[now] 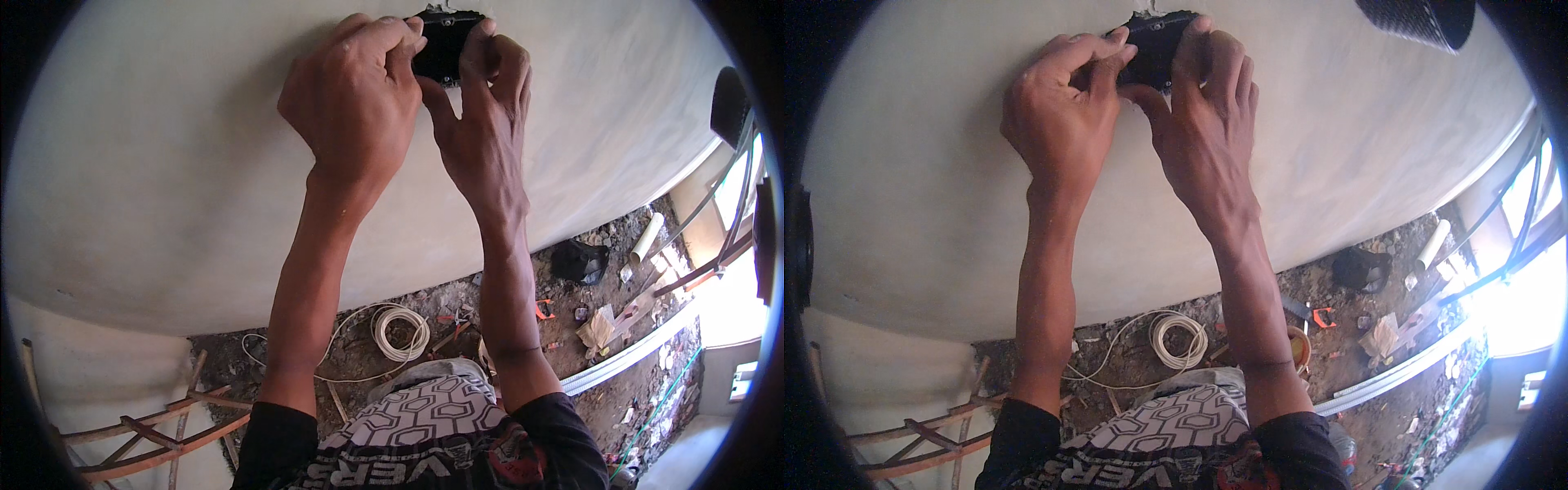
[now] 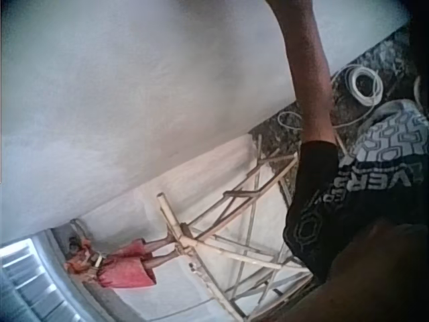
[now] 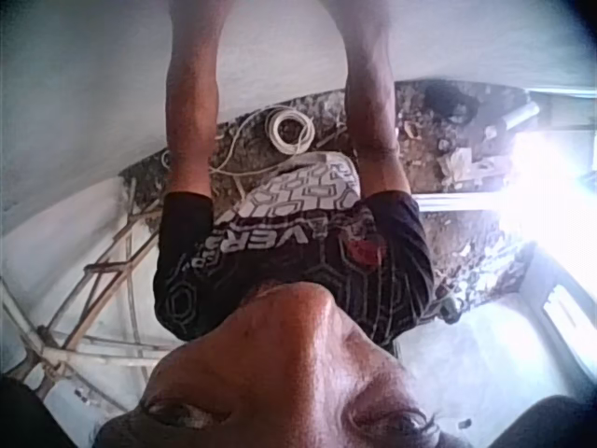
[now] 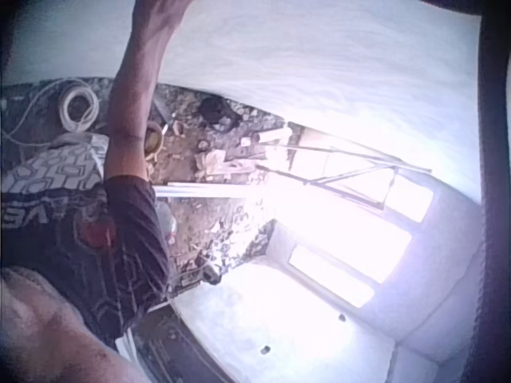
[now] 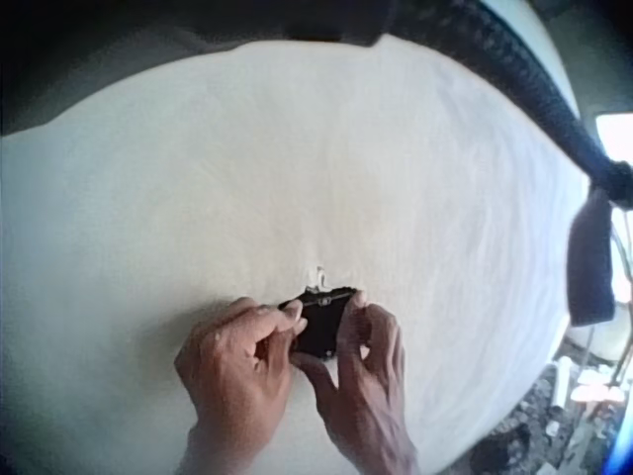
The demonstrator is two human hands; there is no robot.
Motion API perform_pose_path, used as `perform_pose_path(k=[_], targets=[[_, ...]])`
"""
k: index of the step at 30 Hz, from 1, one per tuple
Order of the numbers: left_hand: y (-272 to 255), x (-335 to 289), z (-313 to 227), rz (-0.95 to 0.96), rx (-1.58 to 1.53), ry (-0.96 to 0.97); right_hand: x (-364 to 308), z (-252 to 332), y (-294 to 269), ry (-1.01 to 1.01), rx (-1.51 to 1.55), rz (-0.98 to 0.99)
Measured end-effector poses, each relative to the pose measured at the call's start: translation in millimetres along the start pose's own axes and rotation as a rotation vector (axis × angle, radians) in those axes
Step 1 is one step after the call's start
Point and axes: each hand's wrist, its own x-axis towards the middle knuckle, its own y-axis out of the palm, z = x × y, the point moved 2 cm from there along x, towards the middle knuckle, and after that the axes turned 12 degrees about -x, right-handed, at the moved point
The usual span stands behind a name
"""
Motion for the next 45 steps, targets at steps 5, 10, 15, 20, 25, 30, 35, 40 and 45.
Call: perform_pose_path(k=[5, 10, 15, 20, 25, 30, 35, 40, 45], targets=[[-6, 1, -10, 0.008, -0.043, -0.074, 5, 11, -9, 0.116, -0.094, 0.052], [-9, 9, -8, -0.028, 0.006, -0.127, 8, 9, -12, 0.063, -0.084, 0.075], [-6, 20, -16, -0.217, 0.345, 0.013, 8, 10, -11, 0.071, -0.115, 0.091], [-4, 21, -7, -0.191, 0.394, -0.149, 8, 16, -10, 0.131, -0.088, 0.152], [-6, 16, 8, -0.192, 0.334, 0.092, -3, 12, 13, 0.068, -0.064, -0.080], [-2, 19, 4, -0.150, 0.321, 0.031, -6, 13, 15, 0.161, -0.132, -0.076], [-6, 13, 10, -0.134, 0.220, 0.057, -7, 13, 11, 0.117, -0.093, -0.041], [-10, 11, 10, -0.080, 0.239, 0.108, -7, 10, 6, 0.079, -0.107, -0.026], [-14, 12, 11, -0.002, 0.255, 0.233, -4, 6, 9, 0.024, -0.104, -0.066]])
